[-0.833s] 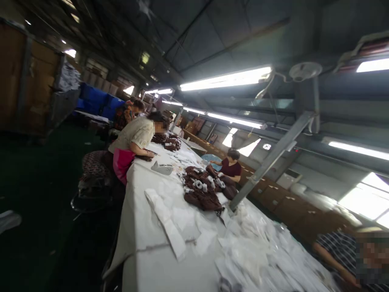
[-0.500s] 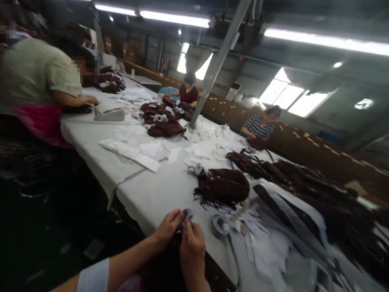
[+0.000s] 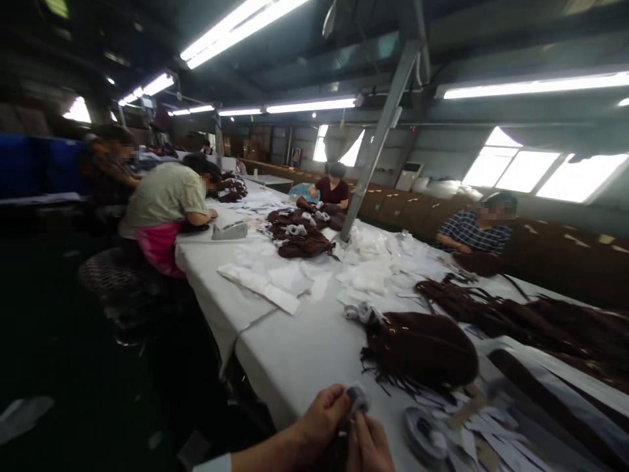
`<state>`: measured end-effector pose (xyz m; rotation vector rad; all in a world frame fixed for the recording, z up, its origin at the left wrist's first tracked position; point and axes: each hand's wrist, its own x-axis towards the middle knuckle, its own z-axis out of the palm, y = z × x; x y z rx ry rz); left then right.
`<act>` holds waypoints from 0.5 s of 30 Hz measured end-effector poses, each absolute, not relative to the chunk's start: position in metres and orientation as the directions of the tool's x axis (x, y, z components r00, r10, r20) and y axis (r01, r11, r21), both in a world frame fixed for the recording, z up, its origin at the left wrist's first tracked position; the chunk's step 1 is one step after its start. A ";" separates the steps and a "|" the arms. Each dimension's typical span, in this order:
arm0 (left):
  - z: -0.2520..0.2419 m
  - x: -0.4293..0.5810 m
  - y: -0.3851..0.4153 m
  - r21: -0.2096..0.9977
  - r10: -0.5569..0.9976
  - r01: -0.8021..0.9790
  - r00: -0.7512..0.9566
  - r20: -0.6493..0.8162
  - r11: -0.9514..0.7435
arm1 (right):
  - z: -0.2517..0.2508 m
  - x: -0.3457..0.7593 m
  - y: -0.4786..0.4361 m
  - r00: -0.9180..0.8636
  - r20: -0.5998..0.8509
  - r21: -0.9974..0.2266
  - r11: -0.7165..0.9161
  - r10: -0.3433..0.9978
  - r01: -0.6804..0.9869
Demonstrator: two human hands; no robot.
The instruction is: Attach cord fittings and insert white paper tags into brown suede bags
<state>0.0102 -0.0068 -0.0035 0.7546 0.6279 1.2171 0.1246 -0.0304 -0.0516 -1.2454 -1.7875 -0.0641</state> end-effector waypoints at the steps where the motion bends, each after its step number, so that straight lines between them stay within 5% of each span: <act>1: 0.000 0.008 -0.010 0.792 0.964 -0.582 0.265 -0.031 0.186 | -0.042 0.124 -0.037 -0.072 0.657 -0.471 0.484 0.750 0.738; 10: -0.018 -0.003 -0.017 0.940 0.970 -0.309 0.231 -0.072 0.143 | 0.001 0.107 -0.070 -0.031 0.482 -0.615 0.364 0.876 0.699; 15: -0.023 -0.003 -0.019 0.867 0.967 -0.450 0.224 -0.122 0.213 | 0.010 0.094 -0.067 0.101 0.349 -0.773 0.225 0.932 0.592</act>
